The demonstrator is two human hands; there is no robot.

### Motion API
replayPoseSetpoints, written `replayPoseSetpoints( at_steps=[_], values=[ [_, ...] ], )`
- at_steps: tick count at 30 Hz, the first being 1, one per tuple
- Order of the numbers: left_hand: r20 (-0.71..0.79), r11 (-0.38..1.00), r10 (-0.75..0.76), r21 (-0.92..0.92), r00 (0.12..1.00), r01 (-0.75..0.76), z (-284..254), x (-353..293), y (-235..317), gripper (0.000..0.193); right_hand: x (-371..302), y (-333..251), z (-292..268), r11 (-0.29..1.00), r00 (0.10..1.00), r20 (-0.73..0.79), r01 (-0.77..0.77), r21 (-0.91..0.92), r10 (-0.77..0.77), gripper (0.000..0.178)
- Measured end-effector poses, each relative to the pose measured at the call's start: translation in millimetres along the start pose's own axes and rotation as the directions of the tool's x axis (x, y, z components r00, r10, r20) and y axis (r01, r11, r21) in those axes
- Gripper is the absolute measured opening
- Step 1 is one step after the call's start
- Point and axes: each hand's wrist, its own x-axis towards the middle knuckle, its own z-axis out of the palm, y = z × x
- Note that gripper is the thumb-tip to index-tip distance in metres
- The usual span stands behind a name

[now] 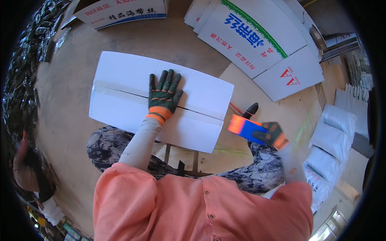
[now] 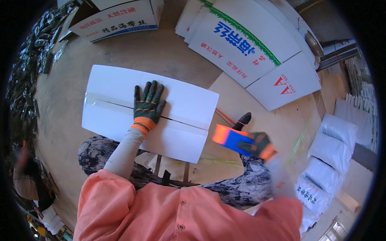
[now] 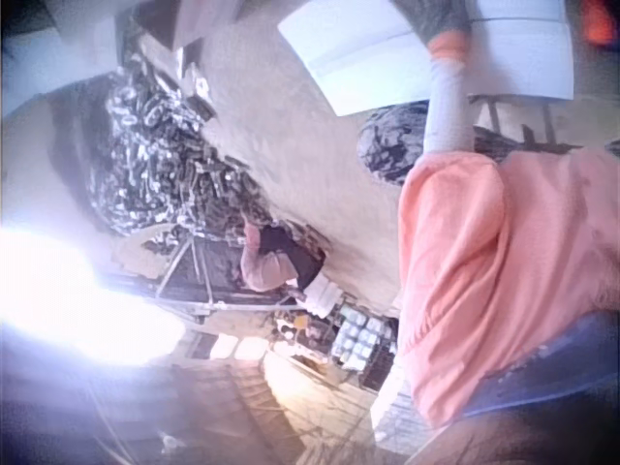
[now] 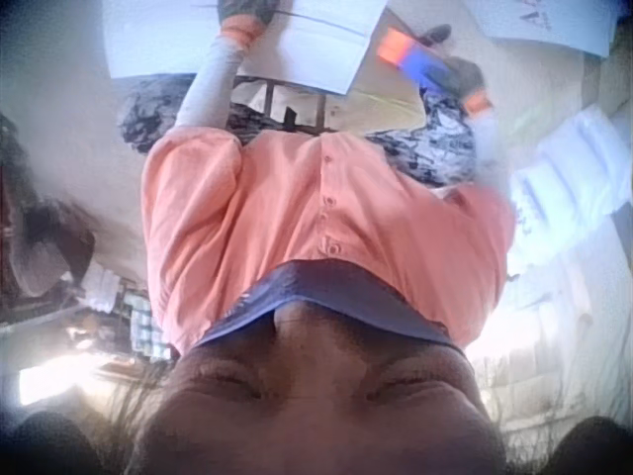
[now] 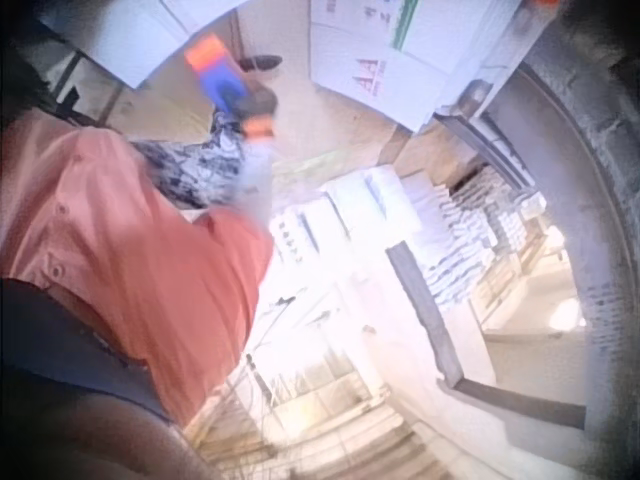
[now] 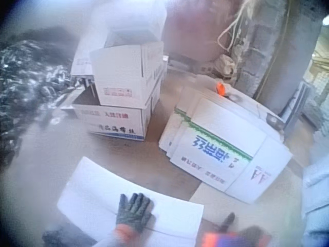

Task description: The person assembles cardboard boxes by hand and with a tape dispenser, folding the flaps and applying tape to the bottom.

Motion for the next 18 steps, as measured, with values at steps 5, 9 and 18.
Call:
replayPoseSetpoints(
  at_steps=[5, 9, 18],
  values=[
    [0.036, 0.998, -0.026, 0.064, 0.999, 0.024, -2, -1, 4, 0.055, -34, 22, 12, 0.910, 0.909, 0.051, -0.415, 0.022, 0.413, 0.041],
    [0.043, 0.999, -0.006, 0.036, 0.999, 0.005, -5, 5, 10, 0.054, 65, 48, 166, 0.936, 0.968, -0.187, -0.215, -0.280, 0.167, 0.037],
    [0.118, 0.996, -0.009, 0.089, 0.993, -0.002, 3, 7, 14, 0.058, 109, -50, 152, 0.603, 0.595, -0.143, -0.717, 0.348, 0.791, 0.032]
  ],
)
